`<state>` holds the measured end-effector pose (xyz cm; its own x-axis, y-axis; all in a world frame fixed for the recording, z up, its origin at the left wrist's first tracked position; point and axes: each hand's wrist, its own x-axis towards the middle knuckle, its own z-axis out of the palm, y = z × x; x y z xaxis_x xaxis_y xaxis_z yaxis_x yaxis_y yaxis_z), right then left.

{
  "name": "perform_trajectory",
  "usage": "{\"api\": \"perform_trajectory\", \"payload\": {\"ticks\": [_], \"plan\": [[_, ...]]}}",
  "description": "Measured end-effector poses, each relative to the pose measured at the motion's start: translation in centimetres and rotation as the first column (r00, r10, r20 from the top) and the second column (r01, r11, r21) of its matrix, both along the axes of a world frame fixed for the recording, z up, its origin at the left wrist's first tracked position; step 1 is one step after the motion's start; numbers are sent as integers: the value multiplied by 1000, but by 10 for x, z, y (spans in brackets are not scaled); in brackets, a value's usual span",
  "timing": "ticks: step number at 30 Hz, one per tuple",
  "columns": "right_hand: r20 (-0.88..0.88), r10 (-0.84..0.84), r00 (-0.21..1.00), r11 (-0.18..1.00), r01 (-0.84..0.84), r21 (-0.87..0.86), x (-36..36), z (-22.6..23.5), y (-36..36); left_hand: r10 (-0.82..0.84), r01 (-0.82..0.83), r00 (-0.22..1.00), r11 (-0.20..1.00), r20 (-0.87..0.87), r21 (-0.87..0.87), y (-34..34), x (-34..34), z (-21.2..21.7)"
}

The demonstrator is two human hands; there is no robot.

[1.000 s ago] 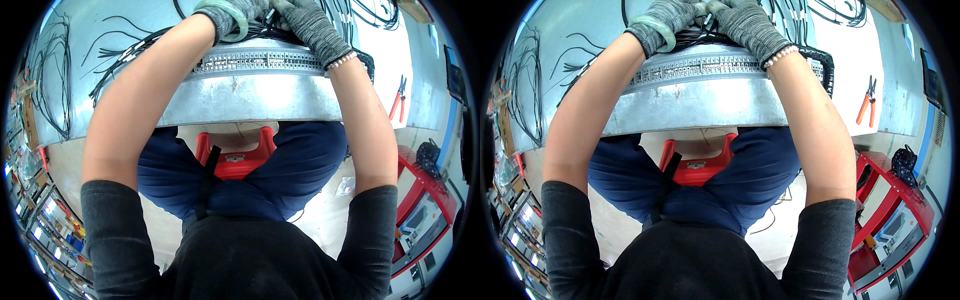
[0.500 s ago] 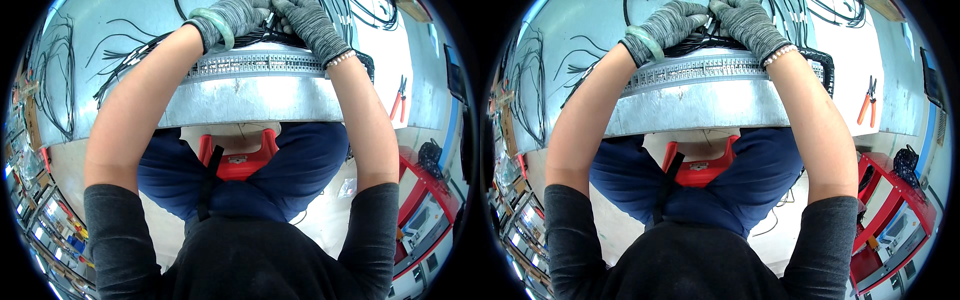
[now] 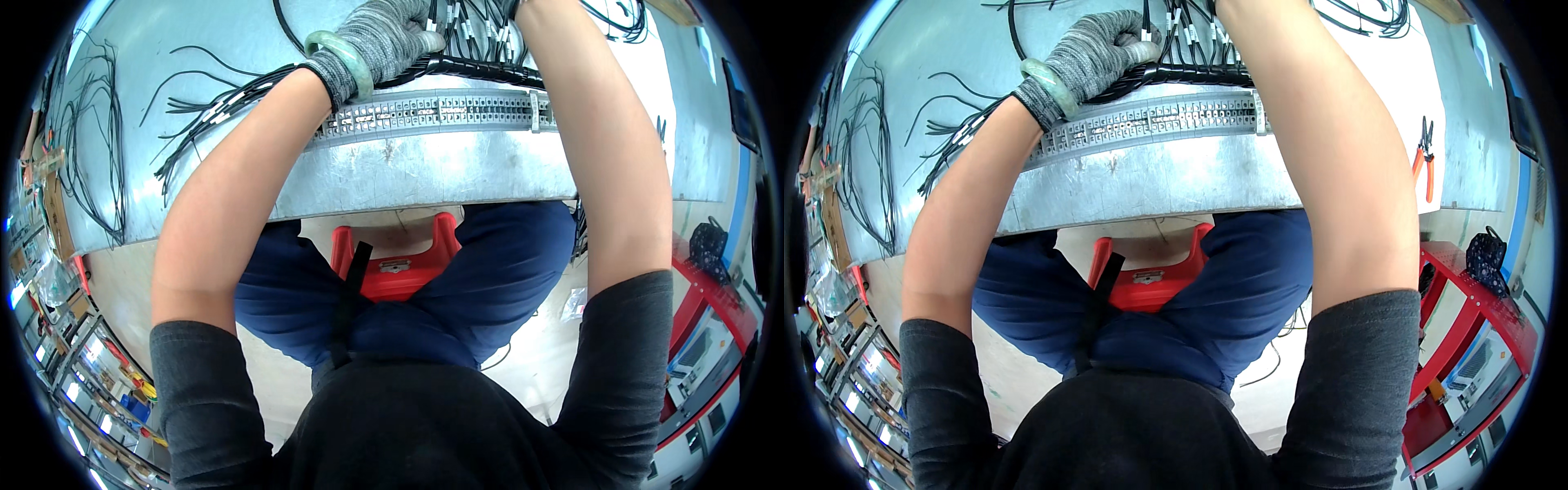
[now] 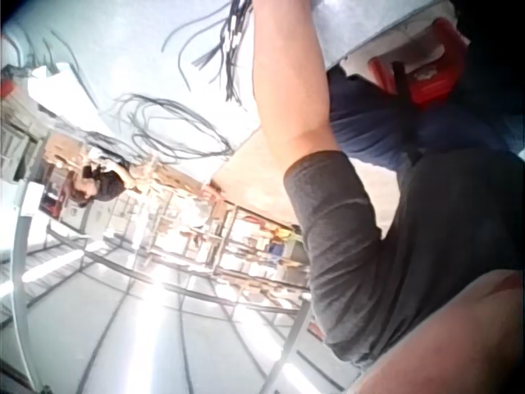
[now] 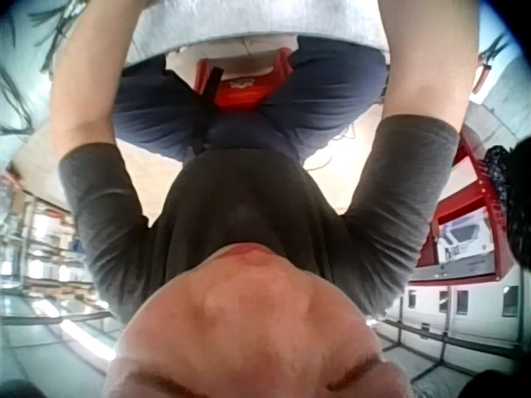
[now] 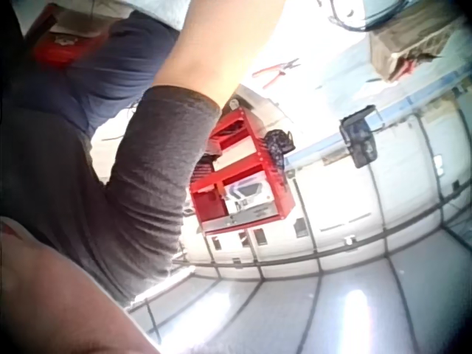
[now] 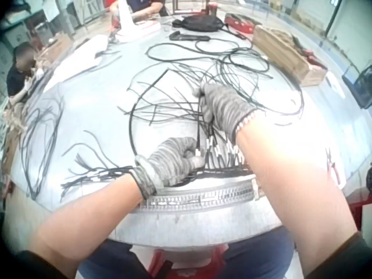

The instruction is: The person sits at a metal workbench and repeatedly picks up black wires, aligns them, and inserts them into a terminal block. The person handles the wires one at a time, organizing them into the block's slots.

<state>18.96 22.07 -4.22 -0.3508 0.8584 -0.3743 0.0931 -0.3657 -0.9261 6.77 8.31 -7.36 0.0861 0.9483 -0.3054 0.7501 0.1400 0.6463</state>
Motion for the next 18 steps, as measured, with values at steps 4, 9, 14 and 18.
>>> {"api": "perform_trajectory", "payload": {"ticks": [4, 9, 14, 18], "plan": [[-164, -82, 983, 995, 71, -72, -8, 12, 8, -10, 11, 996, 1000, 91, -8, -2, -3, 2], [512, 172, 842, 866, -377, 329, 32, 25, -72, -27, 26, 999, 999, -24, -42, -4, -10, 8], [819, 163, 550, 577, -726, 373, 84, 9, -123, -247, 249, 968, 959, 36, -137, -10, -23, 33], [798, 115, 591, 659, -647, 384, 86, -10, -124, -346, 306, 925, 923, -156, -234, -5, -5, 47]]}}
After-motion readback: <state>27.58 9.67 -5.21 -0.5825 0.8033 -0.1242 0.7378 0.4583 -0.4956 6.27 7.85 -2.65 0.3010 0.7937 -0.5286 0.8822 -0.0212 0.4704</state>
